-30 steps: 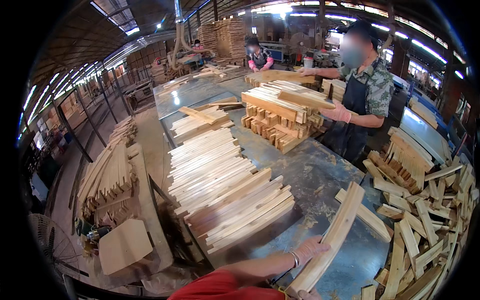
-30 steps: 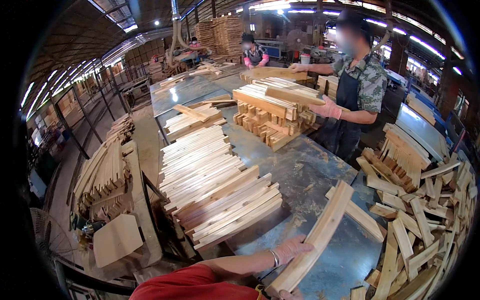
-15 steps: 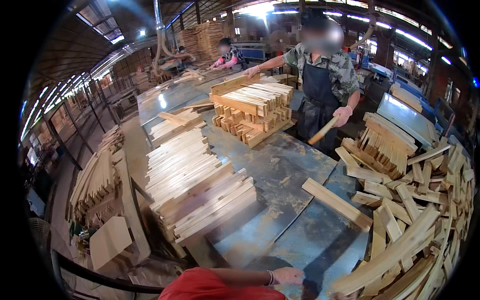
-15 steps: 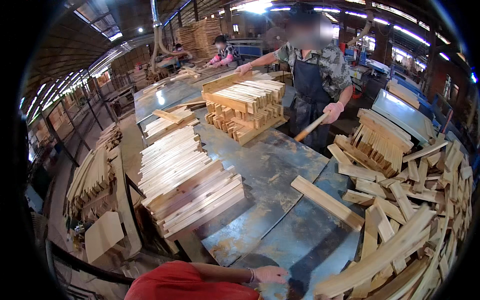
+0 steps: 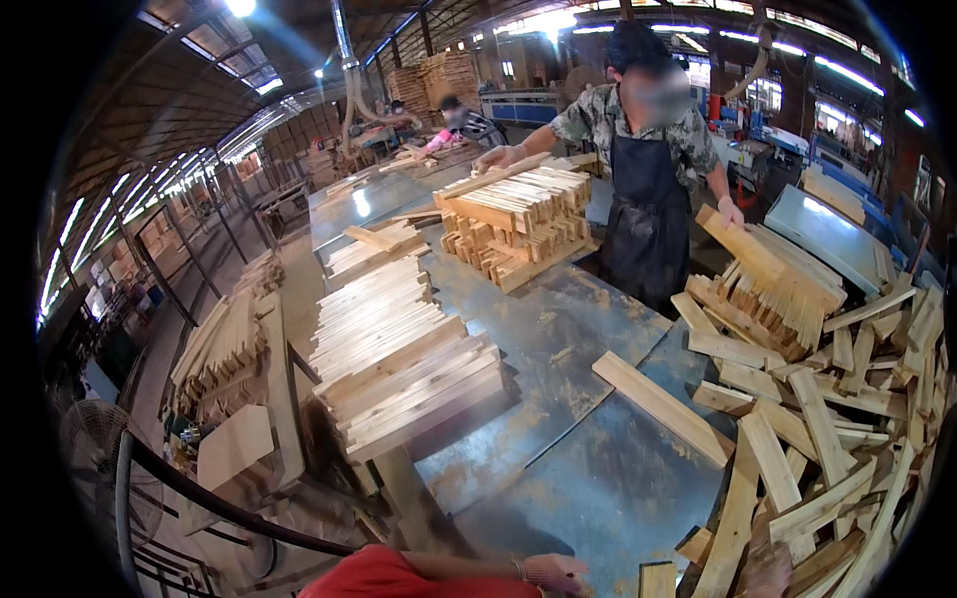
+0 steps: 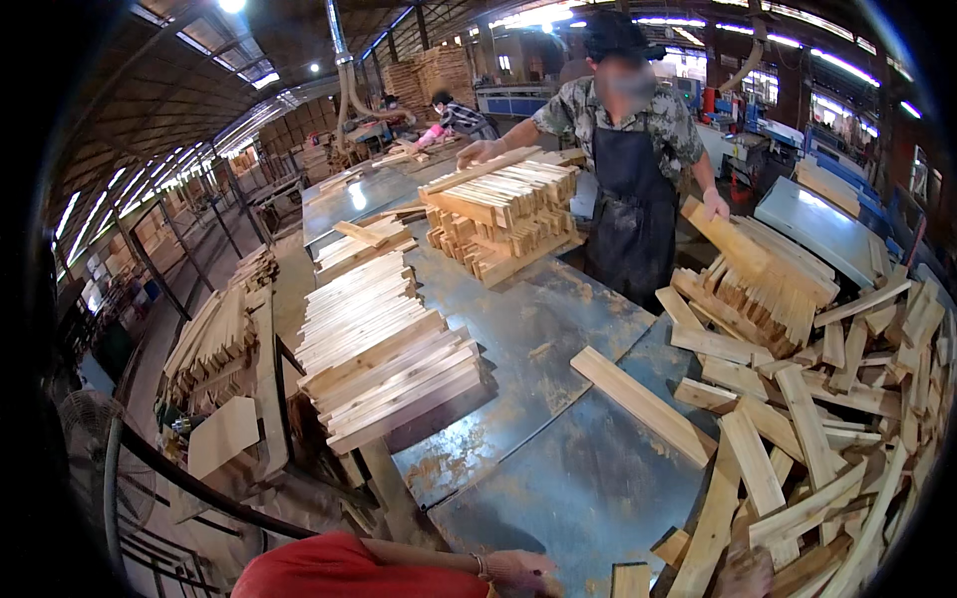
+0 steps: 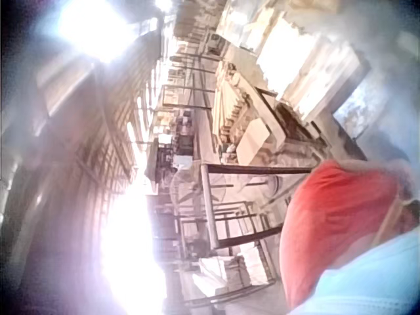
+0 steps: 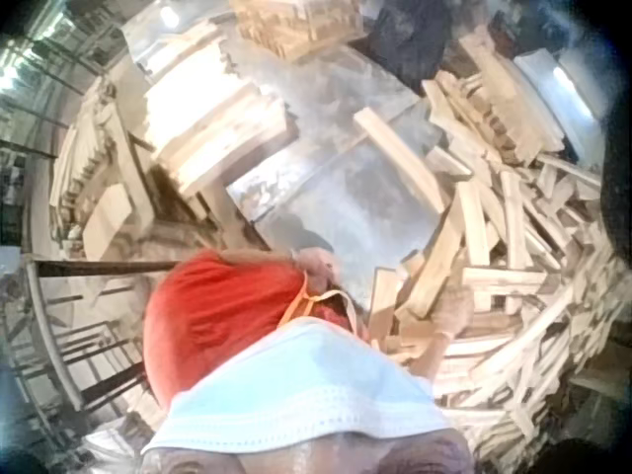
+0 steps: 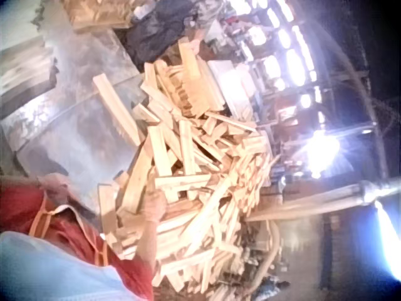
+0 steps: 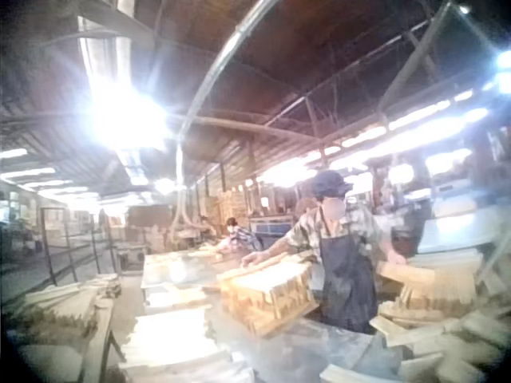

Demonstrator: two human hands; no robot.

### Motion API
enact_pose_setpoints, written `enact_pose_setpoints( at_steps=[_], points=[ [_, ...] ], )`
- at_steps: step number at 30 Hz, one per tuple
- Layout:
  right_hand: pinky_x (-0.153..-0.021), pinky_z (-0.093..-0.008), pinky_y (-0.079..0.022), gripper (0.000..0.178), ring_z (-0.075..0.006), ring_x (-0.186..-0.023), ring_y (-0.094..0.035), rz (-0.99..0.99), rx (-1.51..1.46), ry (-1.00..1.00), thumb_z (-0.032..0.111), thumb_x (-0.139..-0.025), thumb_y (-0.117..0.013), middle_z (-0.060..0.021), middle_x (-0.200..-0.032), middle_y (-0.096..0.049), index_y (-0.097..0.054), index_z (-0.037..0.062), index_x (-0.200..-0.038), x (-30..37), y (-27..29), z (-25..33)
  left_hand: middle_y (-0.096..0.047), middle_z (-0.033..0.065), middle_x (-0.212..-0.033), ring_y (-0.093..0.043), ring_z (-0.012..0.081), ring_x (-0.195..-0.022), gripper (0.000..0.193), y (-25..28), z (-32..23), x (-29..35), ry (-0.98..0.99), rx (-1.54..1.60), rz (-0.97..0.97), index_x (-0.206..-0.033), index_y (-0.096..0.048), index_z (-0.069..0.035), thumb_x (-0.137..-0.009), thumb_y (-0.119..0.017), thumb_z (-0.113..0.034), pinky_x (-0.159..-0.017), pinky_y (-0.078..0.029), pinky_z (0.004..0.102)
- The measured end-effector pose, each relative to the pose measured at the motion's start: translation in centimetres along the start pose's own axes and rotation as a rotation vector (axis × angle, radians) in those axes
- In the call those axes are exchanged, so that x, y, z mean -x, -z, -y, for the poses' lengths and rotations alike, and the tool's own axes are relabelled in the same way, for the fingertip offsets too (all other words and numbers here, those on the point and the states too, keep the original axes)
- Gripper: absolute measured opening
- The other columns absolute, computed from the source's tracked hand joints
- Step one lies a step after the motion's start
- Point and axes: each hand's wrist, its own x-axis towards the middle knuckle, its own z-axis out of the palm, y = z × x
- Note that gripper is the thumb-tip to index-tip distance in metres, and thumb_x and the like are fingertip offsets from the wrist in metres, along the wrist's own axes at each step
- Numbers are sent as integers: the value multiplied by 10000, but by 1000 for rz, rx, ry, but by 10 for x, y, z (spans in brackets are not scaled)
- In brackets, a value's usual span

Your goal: The person sorts wooden planks on a metal table in a workshop. They pick up individual planks from a disorganized pile, inspect them, and place them into a neat stack.

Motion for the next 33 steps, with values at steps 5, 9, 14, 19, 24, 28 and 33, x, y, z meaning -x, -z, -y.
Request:
enact_pose_setpoints(
  at_steps=[5, 9, 14, 19, 24, 28, 33],
  points=[
    [-1247, -566, -296, 692, -435, -1300, -570, -286, -83, 117, 405, -953, -631, -275, -1366, -643, -540, 27, -1525, 18, -109, -67, -726, 144, -1097, -683, 340, -997, 336, 9, -12, 20, -275, -355, 23, -1130, -733, -84, -903, -698, -330, -850, -548, 444],
    [-1170, -465, -433, 844, -415, -1357, -549, 191, -352, -297, 470, -865, -768, -233, -1437, -614, -502, 34, -1537, 34, -21, 60, -734, 179, -1148, -708, 321, -1062, 408, 45, -45, 41, 71, 34, 109, -1255, -724, -78, -965, -671, -359, -907, -560, 423],
    [-999, -478, -556, 922, -426, -1221, -669, 63, -532, -466, 439, -860, -777, -278, -1345, -665, -359, 75, -1597, 20, -82, 91, -713, 184, -1206, -690, 349, -1121, 514, 43, -20, 41, -40, -38, 73, -1344, -667, -94, -955, -672, -431, -967, -534, 432],
    [-953, -443, -573, 579, -398, -1086, -729, -5, -1110, -229, 319, -856, -730, -260, -1125, -755, -623, -30, -1305, 134, -114, 209, -672, 242, -1305, -647, 422, -1196, 566, 67, -20, 77, 32, -129, -140, -1356, -630, -30, -932, -706, -397, -1021, -512, 470],
    [-1133, -481, -446, 723, -398, -1301, -624, 76, -924, -2, 478, -909, -756, -301, -1385, -632, -574, -21, -1399, 210, -116, 241, -587, 328, -1388, -582, 508, -1249, 713, 71, 49, 59, -32, -469, -559, -1410, -543, 56, -874, -777, -350, -1068, -484, 526],
    [-1109, -403, -490, 692, -357, -1301, -630, -751, -653, -392, 393, -928, -783, -252, -1399, -647, -572, 6, -1462, 204, -81, 37, -593, 312, -1358, -572, 499, -1262, 878, 68, 15, 65, 67, -534, -464, -1467, -502, 52, -778, -855, -363, -1096, -463, 524],
    [-1145, -408, -449, 841, -346, -1345, -576, -1029, -685, -1298, 466, -881, -815, -235, -1448, -621, -548, -44, -1494, 266, -43, -200, -580, 264, -1414, -579, 467, -1286, 998, 38, 20, 59, 21, -823, -532, -1498, -493, 8, -693, -858, -455, -1078, -485, 526]
  ],
)
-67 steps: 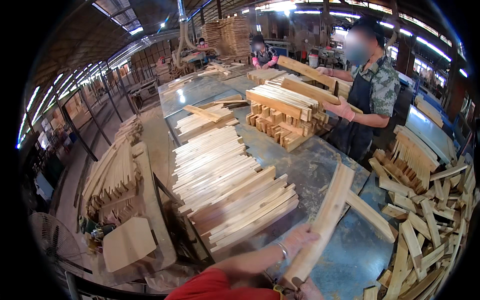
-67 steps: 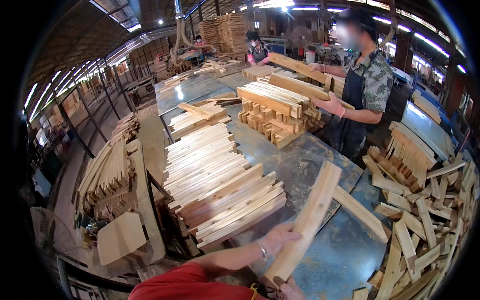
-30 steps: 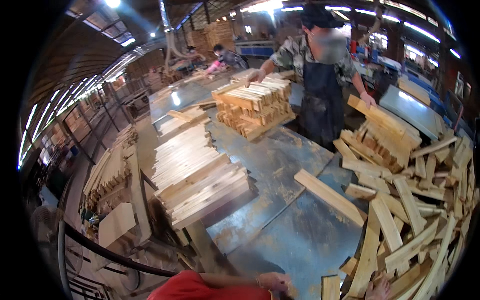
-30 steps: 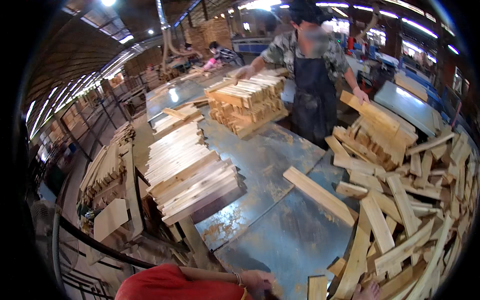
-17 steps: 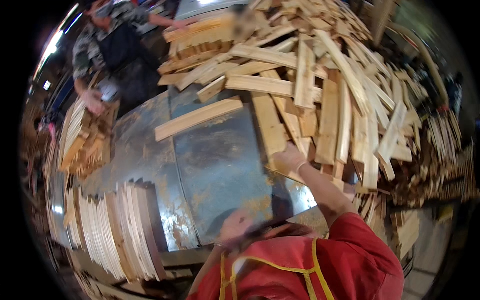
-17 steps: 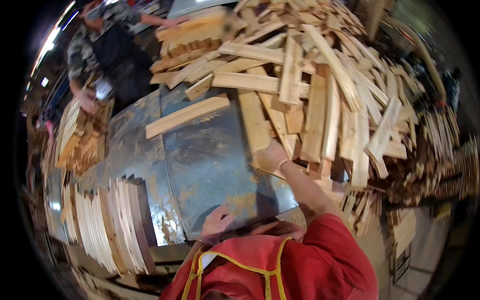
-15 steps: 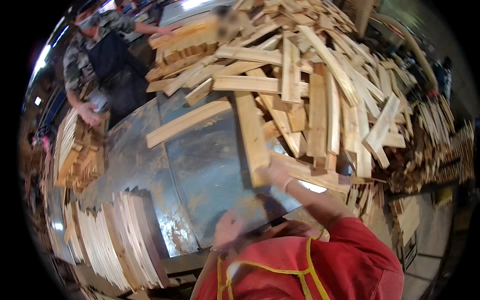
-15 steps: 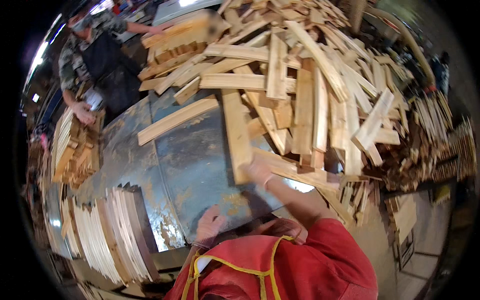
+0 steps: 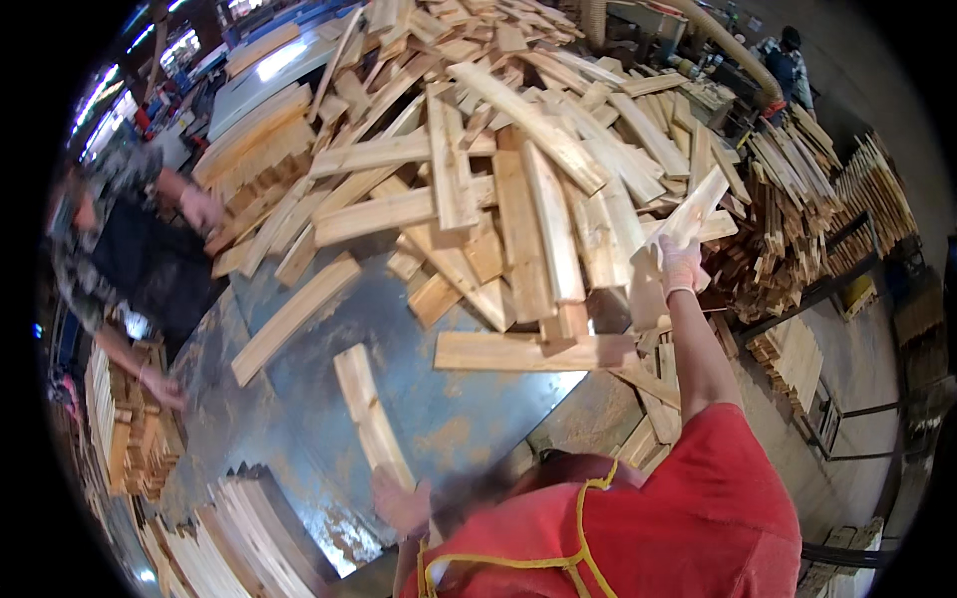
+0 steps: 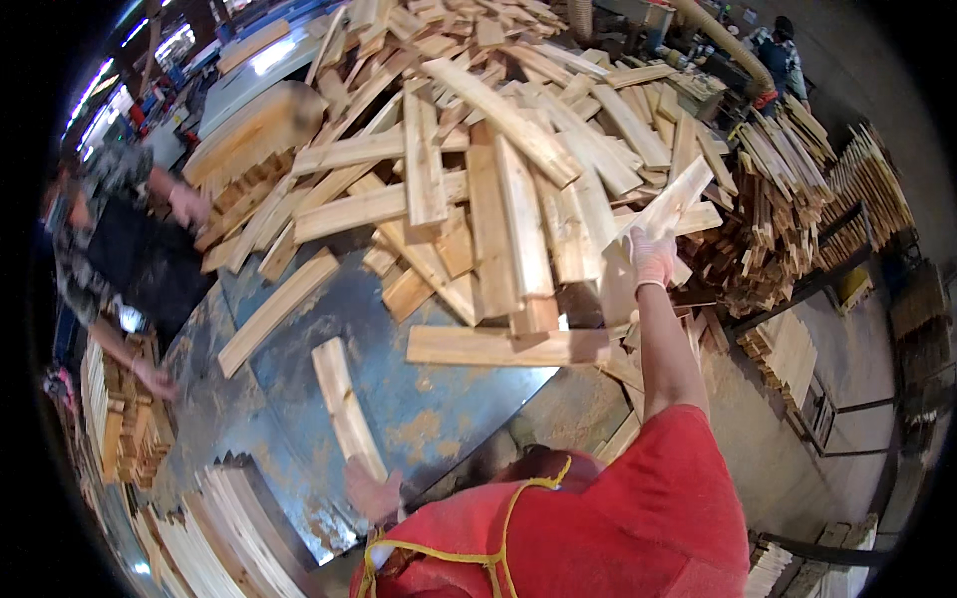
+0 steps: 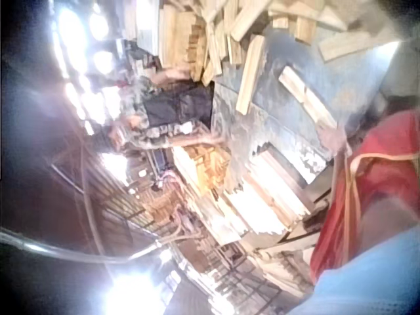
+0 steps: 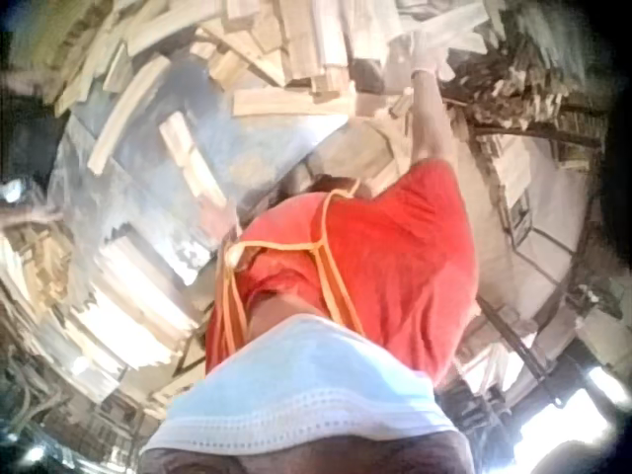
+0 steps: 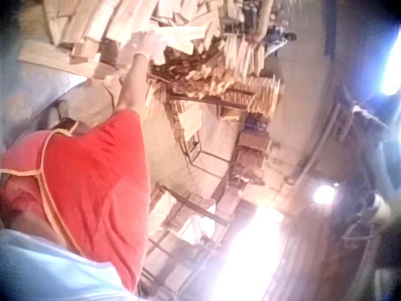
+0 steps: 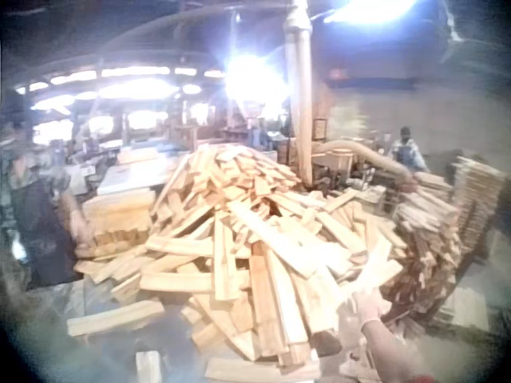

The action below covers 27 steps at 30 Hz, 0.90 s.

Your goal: The person sorts wooden planks on a metal table in a workshop. They pick up individual planks from a disorganized pile, inspect them, and place them into a neat stack.

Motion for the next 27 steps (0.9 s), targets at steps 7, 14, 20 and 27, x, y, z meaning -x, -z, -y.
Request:
enact_pose_setpoints(
  at_steps=[7, 14, 20, 27],
  points=[
    [-1097, -388, -450, 645, -298, -1203, -629, 478, -448, -255, 511, -1046, -624, -159, -1384, -679, -627, -12, -1424, -37, -40, -31, -650, 247, -1328, -601, 440, -1276, 933, 7, -7, -13, 261, 145, 143, -1479, -549, -3, -672, -874, -340, -1094, -501, 497],
    [-1067, -412, -519, 555, -284, -1264, -618, 758, -881, -420, 104, -1019, -659, -177, -1414, -621, -474, -63, -1514, 10, 3, -51, -704, 182, -1169, -731, 282, -997, 574, 56, -48, -44, 469, 2111, 630, -1379, -557, 54, -904, -638, -257, -871, -626, 414],
    [-976, -398, -599, 664, -271, -1175, -652, 839, -813, -122, 111, -975, -752, -135, -1370, -627, -431, 27, -1550, 147, 4, -1, -730, 181, -1157, -736, 308, -1062, 583, 67, -26, -18, 572, 2186, 580, -1385, -587, 56, -859, -690, -174, -940, -623, 468],
    [-858, -373, -615, 622, -274, -1076, -701, 1367, -515, -32, 54, -894, -749, -142, -1221, -690, -459, -10, -1441, 373, -6, 29, -718, 124, -1136, -670, 246, -1038, 606, 50, 54, 3, 526, 1410, 138, -1439, -587, -46, -835, -621, -10, -954, -539, 355]
  ],
)
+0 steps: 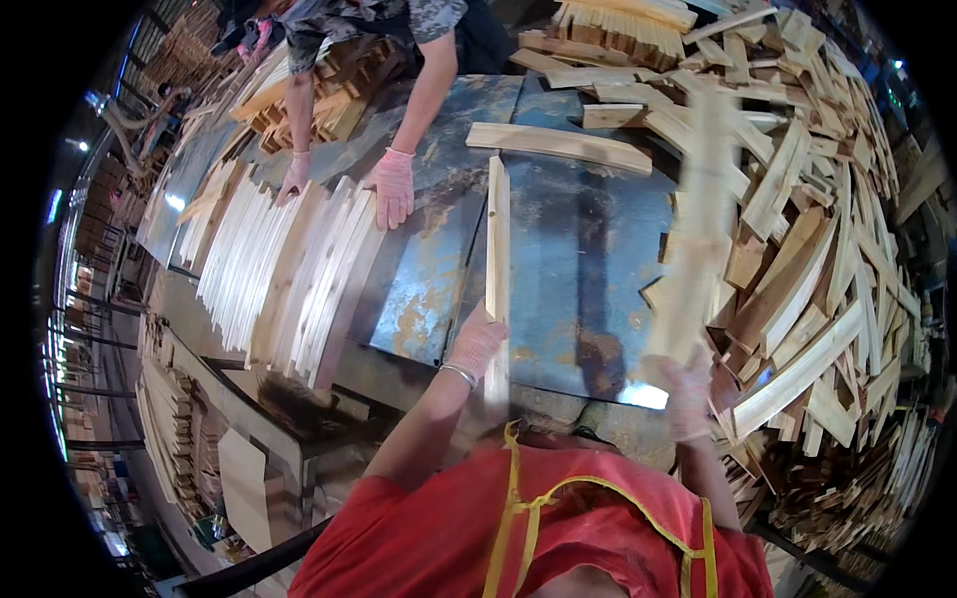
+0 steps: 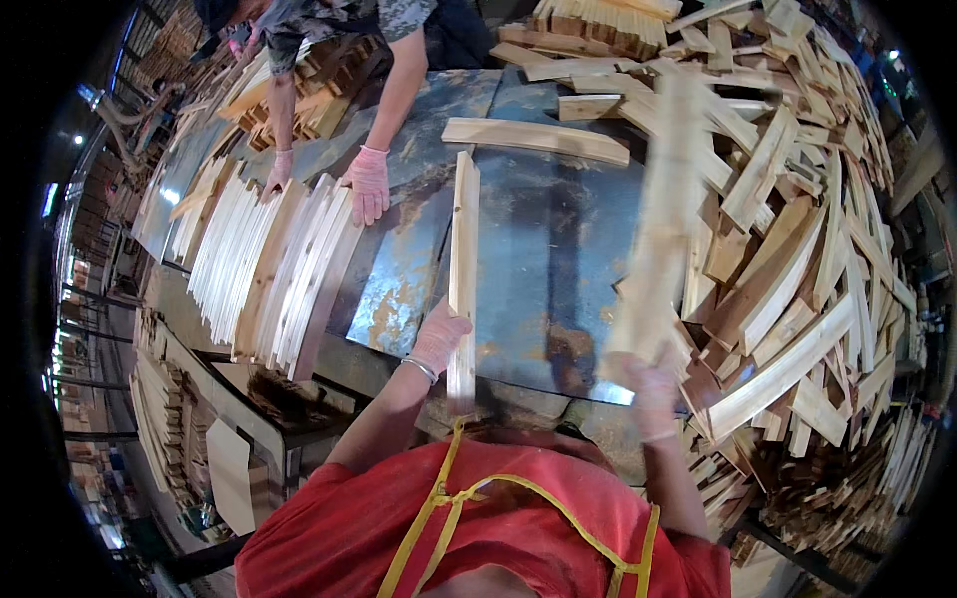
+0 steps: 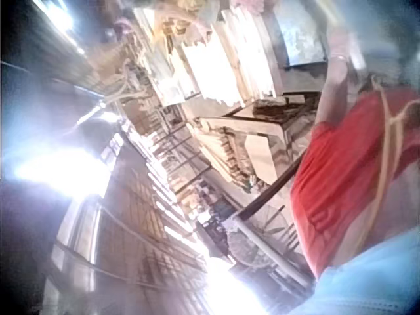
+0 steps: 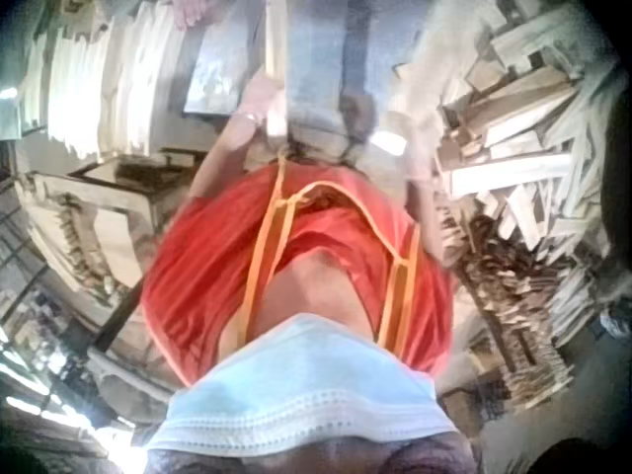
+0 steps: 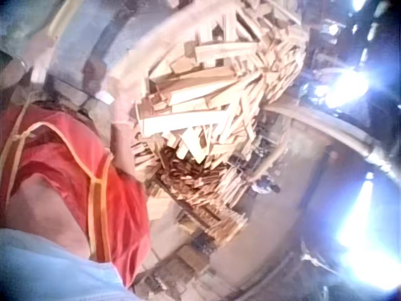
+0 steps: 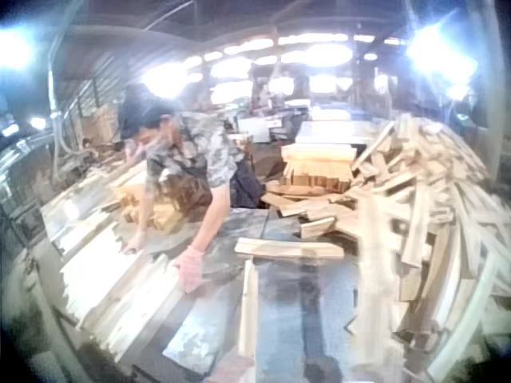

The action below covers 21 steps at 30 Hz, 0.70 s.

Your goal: The person sorts wooden planks on a metal table in a workshop. They pick up individual planks from a disorganized pile, inspect them, and place them into a neat stack.

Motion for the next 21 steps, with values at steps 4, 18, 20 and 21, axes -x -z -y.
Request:
enact_pose_setpoints(
  at_steps=[4, 18, 20, 21],
  points=[
    [-908, -443, -578, 541, -342, -1041, -694, 177, 476, -169, 186, -914, -788, -195, -1165, -700, -554, -55, -1339, 29, -104, -67, -694, 79, -1034, -644, 218, -968, 551, 27, -12, -2, -64, -175, -51, -1408, -588, -41, -862, -653, -58, -900, -534, 370],
    [-944, -459, -537, 509, -385, -1089, -683, -145, 854, 477, 463, -910, -692, -256, -1161, -706, -685, 41, -1194, -35, -64, 31, -726, 190, -1102, -713, 290, -932, 702, 61, 33, -46, -132, -501, -73, -1394, -554, 38, -811, -820, -249, -833, -579, 414],
    [-980, -447, -535, 563, -368, -1128, -675, -870, 957, 614, 457, -903, -733, -252, -1214, -700, -654, 20, -1249, -56, 58, 61, -716, 179, -1125, -702, 265, -949, 718, 62, 35, -42, -147, -332, -71, -1414, -534, 45, -802, -818, -201, -819, -581, 398],
    [-998, -440, -534, 594, -359, -1148, -672, -1171, 999, 561, 454, -899, -753, -250, -1241, -696, -638, 10, -1277, -56, 121, 65, -710, 179, -1155, -701, 271, -985, 734, 55, 26, -36, -62, -426, -89, -1426, -527, 42, -788, -821, -168, -840, -583, 401]
  ],
)
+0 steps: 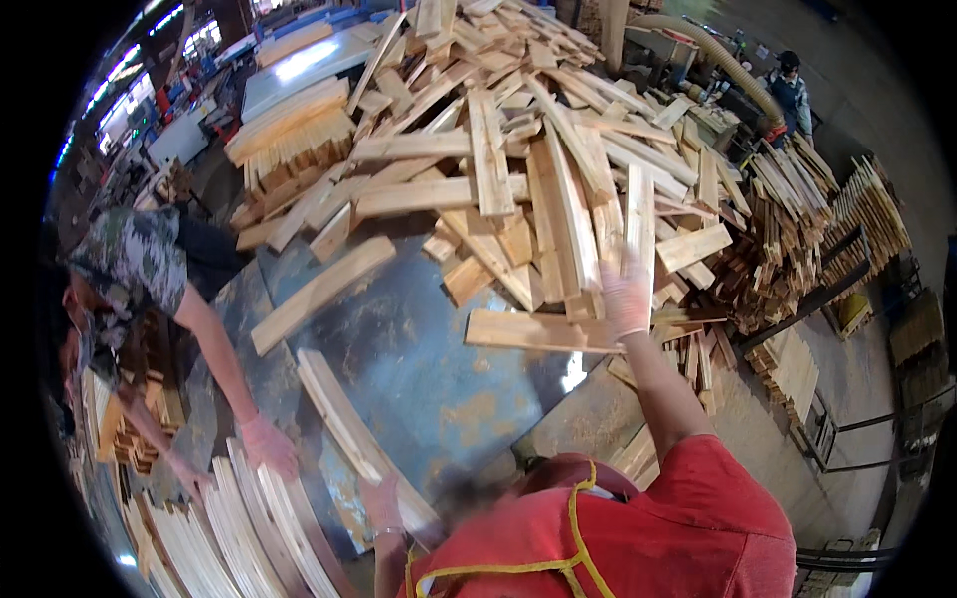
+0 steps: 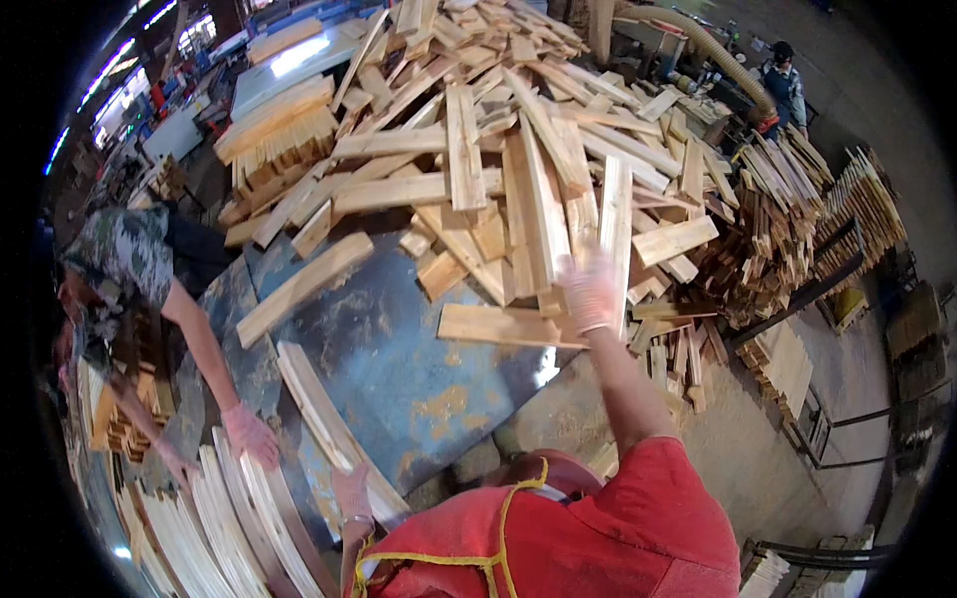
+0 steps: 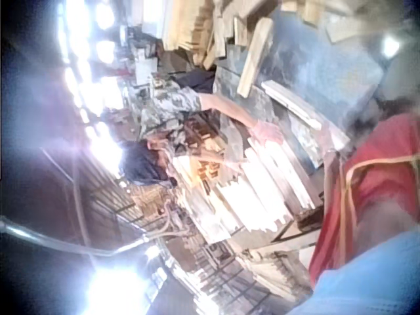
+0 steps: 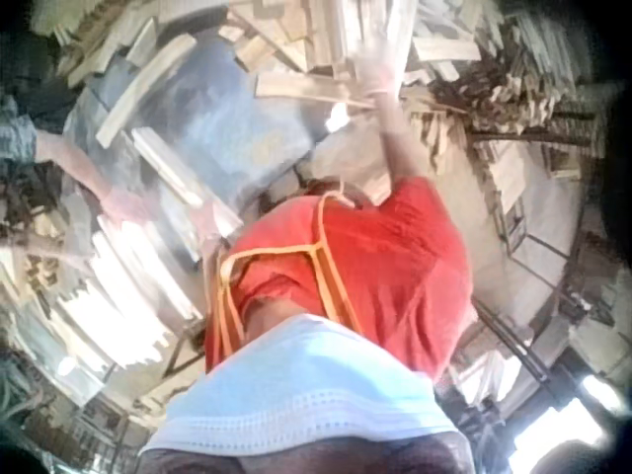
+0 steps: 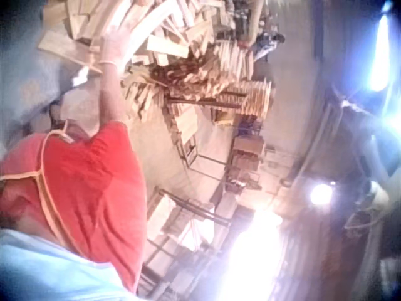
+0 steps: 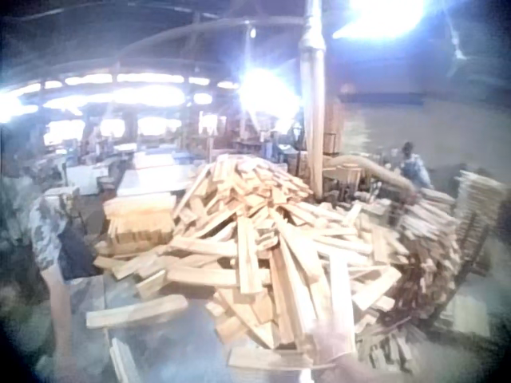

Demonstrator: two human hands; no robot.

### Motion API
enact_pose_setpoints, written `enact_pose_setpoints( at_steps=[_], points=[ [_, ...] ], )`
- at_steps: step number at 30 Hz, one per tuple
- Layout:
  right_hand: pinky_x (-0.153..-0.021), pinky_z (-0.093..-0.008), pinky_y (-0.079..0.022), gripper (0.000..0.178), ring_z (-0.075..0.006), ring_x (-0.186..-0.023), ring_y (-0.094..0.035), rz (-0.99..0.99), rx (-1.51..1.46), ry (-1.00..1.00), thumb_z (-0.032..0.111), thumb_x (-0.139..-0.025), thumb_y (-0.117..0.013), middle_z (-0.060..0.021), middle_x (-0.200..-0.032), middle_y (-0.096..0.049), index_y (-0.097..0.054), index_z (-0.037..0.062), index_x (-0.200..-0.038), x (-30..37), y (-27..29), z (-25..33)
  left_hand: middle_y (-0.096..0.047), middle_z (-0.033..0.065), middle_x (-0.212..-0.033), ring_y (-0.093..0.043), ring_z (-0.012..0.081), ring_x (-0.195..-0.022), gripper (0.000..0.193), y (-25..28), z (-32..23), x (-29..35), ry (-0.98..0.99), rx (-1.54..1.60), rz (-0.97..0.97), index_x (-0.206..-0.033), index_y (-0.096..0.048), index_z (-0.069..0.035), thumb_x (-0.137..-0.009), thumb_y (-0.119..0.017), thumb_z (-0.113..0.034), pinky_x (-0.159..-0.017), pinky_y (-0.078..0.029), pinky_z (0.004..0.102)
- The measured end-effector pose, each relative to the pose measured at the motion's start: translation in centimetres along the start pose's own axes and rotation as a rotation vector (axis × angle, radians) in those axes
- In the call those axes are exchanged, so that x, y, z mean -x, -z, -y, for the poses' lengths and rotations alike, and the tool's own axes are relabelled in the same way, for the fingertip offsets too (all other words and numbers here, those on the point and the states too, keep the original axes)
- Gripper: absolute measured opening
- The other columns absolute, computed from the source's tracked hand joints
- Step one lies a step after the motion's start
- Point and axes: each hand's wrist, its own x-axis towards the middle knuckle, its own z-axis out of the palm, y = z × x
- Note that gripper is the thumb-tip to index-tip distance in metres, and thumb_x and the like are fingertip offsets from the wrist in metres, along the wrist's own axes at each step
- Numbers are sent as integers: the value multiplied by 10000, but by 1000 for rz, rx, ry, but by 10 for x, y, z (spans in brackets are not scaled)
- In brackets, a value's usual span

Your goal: The person sorts wooden planks on a metal table in a workshop. They pick up individual planks from a disorganized pile, inspect them, and place them into a neat stack.

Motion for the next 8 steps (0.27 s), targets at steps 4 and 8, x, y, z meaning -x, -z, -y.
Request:
enact_pose_setpoints(
  at_steps=[4, 8],
  points=[
    [-1073, -436, -488, 759, -338, -1269, -627, 424, -151, -779, 476, -877, -760, -244, -1377, -664, -604, -34, -1417, -40, 31, -85, -704, 181, -1230, -702, 288, -1103, 769, -2, -1, 1, -6, -142, -65, -1465, -518, 21, -762, -807, -97, -960, -569, 399],
    [-1162, -313, -418, 689, -223, -1334, -598, 426, -933, -785, 232, -937, -772, -104, -1397, -673, -542, -63, -1515, -29, 1, -120, -694, 180, -1333, -690, 314, -1202, 828, -9, 58, -46, -137, -9, 30, -1517, -494, -6, -765, -819, -125, -1084, -527, 444]
  ],
)
